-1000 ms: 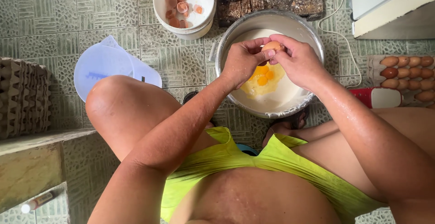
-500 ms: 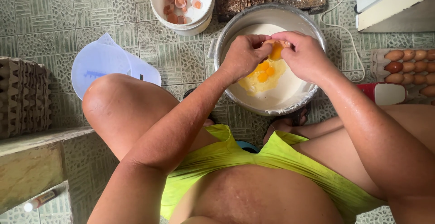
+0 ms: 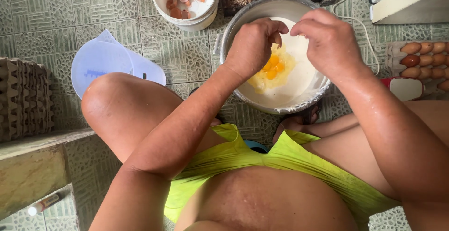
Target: Crack multiple eggs into a large bowl of batter while sitting on the floor.
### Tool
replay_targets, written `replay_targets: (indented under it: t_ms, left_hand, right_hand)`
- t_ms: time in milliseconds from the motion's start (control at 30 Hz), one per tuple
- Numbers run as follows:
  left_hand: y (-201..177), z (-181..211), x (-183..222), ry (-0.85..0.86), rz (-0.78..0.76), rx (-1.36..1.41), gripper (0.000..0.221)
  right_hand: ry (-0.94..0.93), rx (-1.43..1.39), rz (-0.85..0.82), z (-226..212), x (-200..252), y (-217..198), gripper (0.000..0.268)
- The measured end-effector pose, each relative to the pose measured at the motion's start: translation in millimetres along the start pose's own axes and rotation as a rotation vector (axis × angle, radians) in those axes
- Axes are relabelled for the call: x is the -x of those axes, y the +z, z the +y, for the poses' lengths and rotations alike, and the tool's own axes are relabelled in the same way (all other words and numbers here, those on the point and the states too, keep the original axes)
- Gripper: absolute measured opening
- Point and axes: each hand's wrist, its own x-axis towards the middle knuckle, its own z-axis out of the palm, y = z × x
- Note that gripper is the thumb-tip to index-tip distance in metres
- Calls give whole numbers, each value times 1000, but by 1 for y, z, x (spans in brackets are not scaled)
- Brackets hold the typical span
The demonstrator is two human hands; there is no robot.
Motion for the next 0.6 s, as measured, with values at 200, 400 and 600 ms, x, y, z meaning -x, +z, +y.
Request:
replay_targets:
  t_ms: [200, 400, 600]
  left_hand:
    - [-8, 11, -1, -105, 44, 134, 50]
    - [-11, 28, -1, -207, 89, 192, 39]
    - [-15, 53, 4, -205, -74, 214, 61]
  right_hand:
    - [-6, -123, 37, -17, -6, -15, 45]
    - [560, -492, -41, -26, -17, -9, 31]
    - [1112, -1472, 93, -32, -20, 3, 27]
